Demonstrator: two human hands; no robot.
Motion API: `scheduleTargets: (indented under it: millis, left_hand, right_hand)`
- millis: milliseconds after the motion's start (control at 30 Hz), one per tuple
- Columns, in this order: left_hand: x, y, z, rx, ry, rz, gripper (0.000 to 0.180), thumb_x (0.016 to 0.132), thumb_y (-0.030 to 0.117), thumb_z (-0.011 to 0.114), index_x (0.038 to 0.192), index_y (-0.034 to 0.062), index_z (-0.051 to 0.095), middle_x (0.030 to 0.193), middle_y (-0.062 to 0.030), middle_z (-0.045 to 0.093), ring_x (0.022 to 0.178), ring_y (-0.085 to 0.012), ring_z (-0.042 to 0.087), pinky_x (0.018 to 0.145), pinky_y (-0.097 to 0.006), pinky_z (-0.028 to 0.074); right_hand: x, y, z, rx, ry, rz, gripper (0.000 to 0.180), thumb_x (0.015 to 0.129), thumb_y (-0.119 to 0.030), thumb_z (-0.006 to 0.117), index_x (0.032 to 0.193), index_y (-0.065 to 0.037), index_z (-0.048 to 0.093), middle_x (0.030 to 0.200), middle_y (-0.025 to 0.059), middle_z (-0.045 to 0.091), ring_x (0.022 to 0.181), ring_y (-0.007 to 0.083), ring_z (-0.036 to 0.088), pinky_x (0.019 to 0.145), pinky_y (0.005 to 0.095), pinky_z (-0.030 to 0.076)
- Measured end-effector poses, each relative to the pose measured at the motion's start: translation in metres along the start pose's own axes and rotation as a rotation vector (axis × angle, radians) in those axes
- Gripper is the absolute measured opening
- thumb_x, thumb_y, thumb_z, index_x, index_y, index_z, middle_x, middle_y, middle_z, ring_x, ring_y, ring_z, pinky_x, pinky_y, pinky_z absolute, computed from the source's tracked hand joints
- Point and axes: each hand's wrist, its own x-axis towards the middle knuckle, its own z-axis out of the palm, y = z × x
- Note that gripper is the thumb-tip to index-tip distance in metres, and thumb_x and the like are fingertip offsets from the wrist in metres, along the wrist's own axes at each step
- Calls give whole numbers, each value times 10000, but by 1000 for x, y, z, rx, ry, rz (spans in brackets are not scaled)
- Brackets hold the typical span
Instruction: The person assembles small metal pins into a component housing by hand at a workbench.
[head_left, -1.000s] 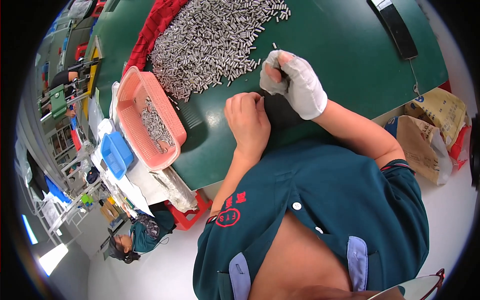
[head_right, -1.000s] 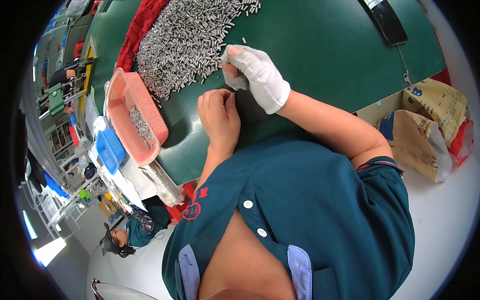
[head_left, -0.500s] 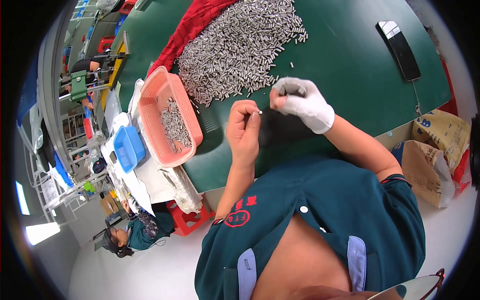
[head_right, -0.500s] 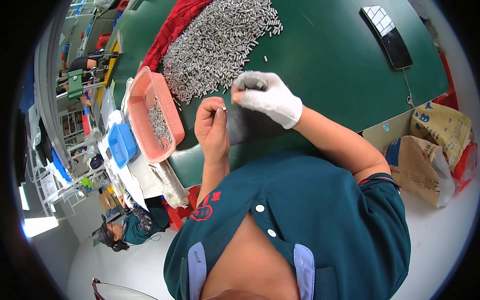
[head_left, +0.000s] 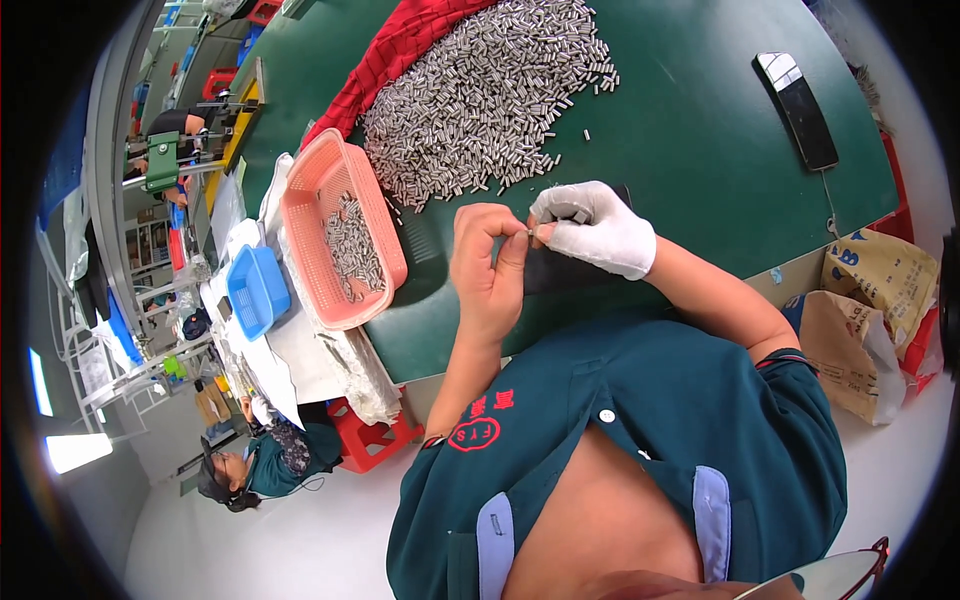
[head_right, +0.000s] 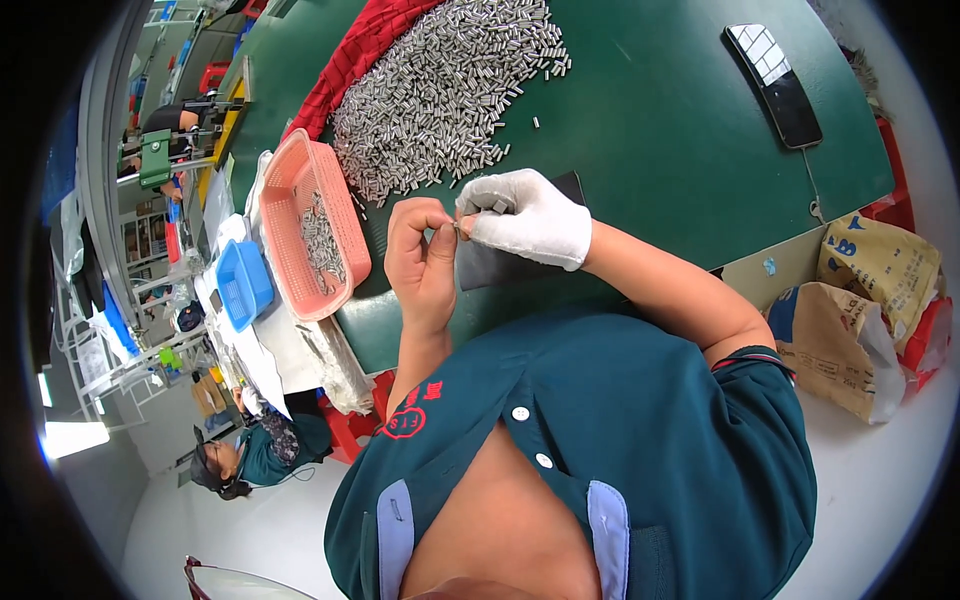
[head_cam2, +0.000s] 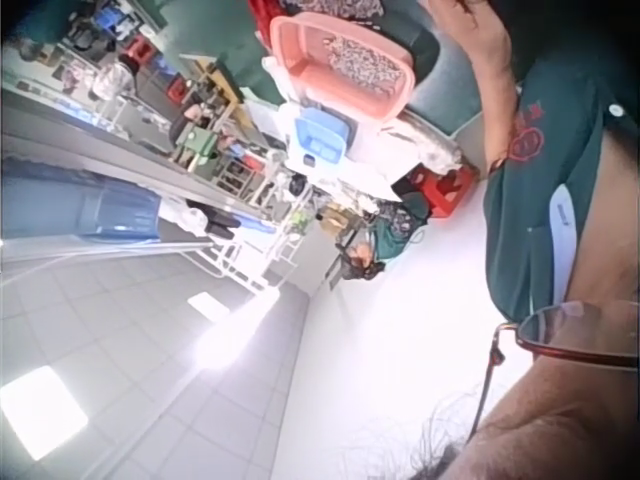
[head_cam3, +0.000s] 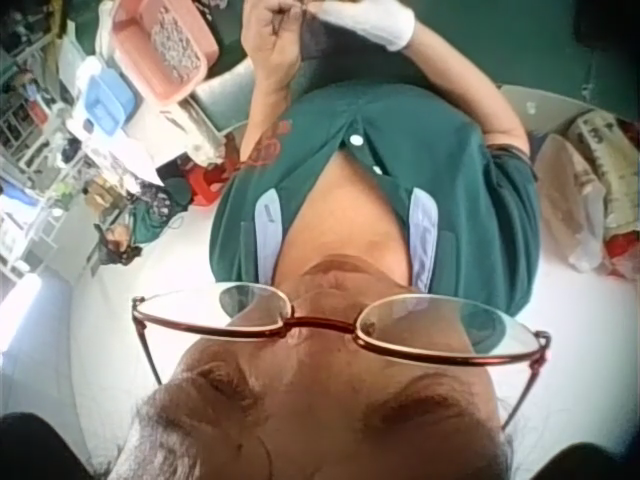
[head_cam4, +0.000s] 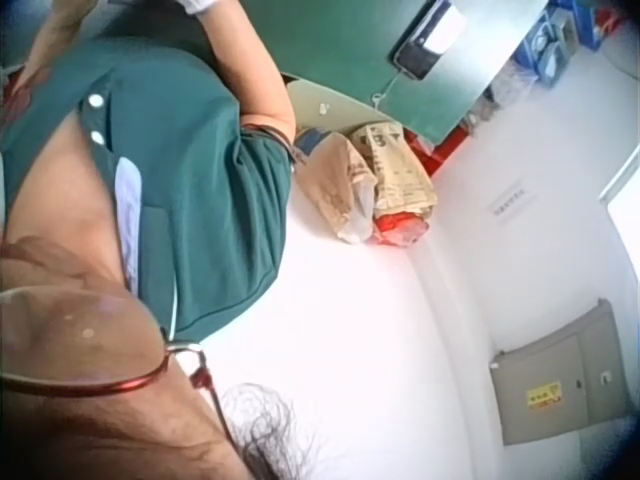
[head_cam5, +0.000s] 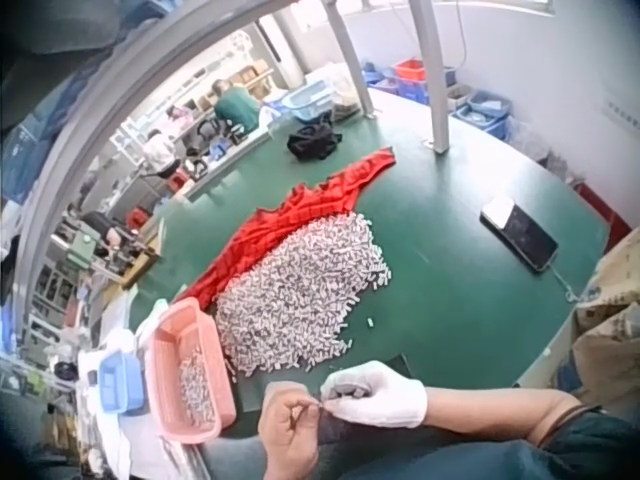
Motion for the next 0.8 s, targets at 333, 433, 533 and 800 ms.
scheduleTargets:
  millis: [333, 433, 533, 800]
  left_hand:
    - [3, 3, -2, 183, -33, 79, 108, 803, -6, 639, 846, 35, 549, 846, -85, 550, 816, -255, 513, 733, -337, 427]
    - [2, 2, -2, 182, -32, 68, 107, 804, -5, 639, 848, 34, 549, 847, -85, 552, 813, -255, 515, 729, -337, 428]
    - [2, 0, -2, 168, -26, 55, 104, 807, -6, 636, 849, 33, 549, 849, -86, 554, 812, -255, 516, 727, -336, 429]
    - [-2, -4, -6, 163, 6, 26, 89, 817, 3, 628, 844, 27, 546, 842, -94, 556, 805, -263, 518, 731, -336, 428]
  right_hand:
    - [-1, 4, -1, 6, -4, 8, 190, 853, -145, 614, 922, 32, 622, 801, 23, 595, 738, 63, 506, 653, 229, 423]
    - [0, 5, -1, -21, -6, -12, 179, 854, -135, 608, 920, 31, 621, 807, 29, 600, 741, 67, 510, 657, 231, 425]
    - [0, 3, 1, -44, 16, 7, 178, 856, -133, 603, 929, 29, 616, 812, 36, 607, 744, 69, 513, 658, 234, 426]
    - [6, 7, -2, 32, 52, -11, 154, 866, -144, 582, 933, -6, 598, 805, 32, 585, 701, 78, 481, 632, 221, 396]
